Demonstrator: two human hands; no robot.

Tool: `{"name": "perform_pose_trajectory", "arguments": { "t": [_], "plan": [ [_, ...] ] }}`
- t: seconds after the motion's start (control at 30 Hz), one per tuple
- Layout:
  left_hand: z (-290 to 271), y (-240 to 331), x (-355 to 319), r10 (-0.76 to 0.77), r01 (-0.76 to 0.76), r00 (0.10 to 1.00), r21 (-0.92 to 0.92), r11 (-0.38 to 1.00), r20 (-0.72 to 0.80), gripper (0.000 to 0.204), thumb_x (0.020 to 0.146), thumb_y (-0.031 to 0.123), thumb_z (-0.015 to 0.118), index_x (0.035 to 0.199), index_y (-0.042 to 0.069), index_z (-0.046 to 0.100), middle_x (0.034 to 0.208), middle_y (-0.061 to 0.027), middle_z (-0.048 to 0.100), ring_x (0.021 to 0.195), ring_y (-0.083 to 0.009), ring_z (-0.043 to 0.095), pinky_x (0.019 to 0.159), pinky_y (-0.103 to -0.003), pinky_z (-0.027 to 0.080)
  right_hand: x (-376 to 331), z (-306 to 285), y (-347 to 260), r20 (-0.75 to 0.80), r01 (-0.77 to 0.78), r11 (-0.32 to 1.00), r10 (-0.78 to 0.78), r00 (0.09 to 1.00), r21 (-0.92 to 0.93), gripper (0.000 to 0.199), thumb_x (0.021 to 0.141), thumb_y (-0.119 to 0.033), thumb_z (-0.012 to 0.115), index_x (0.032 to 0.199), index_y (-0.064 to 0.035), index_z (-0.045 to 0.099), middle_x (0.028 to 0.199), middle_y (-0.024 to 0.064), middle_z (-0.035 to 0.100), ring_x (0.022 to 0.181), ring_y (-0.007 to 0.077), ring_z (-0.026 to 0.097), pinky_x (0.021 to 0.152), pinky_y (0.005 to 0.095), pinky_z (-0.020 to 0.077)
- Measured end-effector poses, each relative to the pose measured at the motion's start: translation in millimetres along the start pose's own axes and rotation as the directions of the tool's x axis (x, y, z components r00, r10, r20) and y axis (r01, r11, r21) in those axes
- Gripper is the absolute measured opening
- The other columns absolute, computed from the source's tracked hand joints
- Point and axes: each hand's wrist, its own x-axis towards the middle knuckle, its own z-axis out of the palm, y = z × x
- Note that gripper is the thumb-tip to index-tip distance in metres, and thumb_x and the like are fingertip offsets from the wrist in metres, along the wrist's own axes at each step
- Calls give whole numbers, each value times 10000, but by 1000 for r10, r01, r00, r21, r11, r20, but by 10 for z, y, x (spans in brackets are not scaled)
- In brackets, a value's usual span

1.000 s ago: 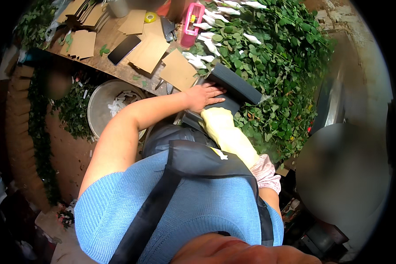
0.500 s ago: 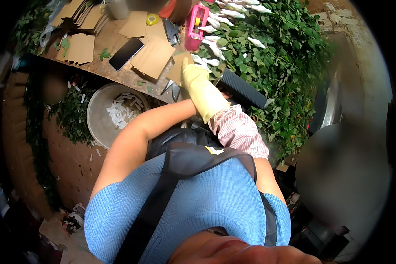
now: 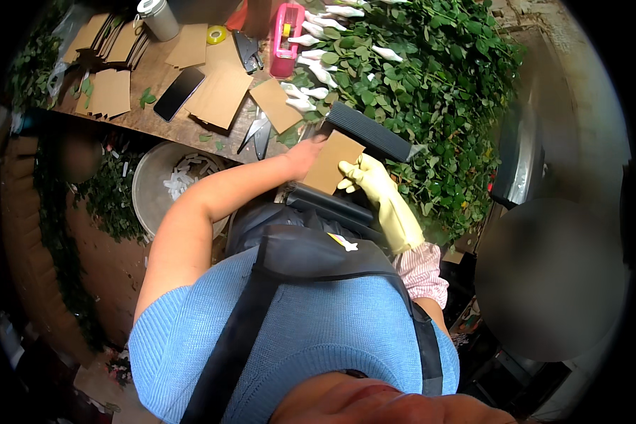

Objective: The person places individual rosebuds into a small black specialized packaging holder. They pick up the buds from a large pile of stems and arrange them neatly in rows within the container before closing it.

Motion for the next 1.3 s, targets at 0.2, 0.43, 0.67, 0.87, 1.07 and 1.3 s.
{"name": "perform_pose_trajectory", "arguments": {
  "t": [0.2,0.43,0.67,0.87,1.07,1.3],
  "plan": [
    [-280,-191,-236,78,-109,986,216,970,149,673,914,483,591,1439,66,542,1521,-193,476,1455,-377,376,1216,-481,292,526,-138,272,97,-62,987,77,992,-150,334,1012,-350,689,1056,-21,652,879,86,721,701,166,713,582,260,559],
    [-778,-210,-390,249,-214,945,173,961,-210,345,888,153,686,1212,37,673,1114,-109,701,1032,-299,669,876,-399,565,503,-41,257,-28,-89,969,85,996,-229,323,999,-339,700,987,-24,631,773,76,708,646,162,707,554,269,543],
    [-505,165,-88,173,-164,985,189,968,-31,153,800,152,775,910,58,727,969,-70,717,911,-260,688,901,-388,559,-249,-6,-552,-39,-88,570,99,994,-817,480,1021,-499,549,1120,-61,720,930,107,773,814,240,743,802,391,577],
    [-494,206,-153,97,-84,992,167,982,-75,120,809,160,773,904,94,741,1004,-46,720,977,-230,701,1145,-490,431,-240,-716,-584,-426,602,780,-610,669,-170,308,1053,-241,536,1272,-93,694,1100,93,764,1016,266,724,944,387,555],
    [-537,257,-116,78,-72,997,182,981,-28,164,836,183,767,972,93,758,1081,-44,723,1078,-226,680,1181,-534,364,362,-1546,-129,-582,-552,196,-157,798,-810,402,943,-209,673,1344,-170,670,1667,49,352,1502,237,372,1245,391,294],
    [-471,193,-195,41,-41,999,190,981,3,215,851,189,767,1045,99,753,1151,-42,708,1252,-279,608,1183,-576,337,-122,-1933,-135,-387,-185,342,-763,517,-921,348,982,-161,571,1307,-104,680,1512,42,558,1424,211,475,1264,390,261]
  ]
}}
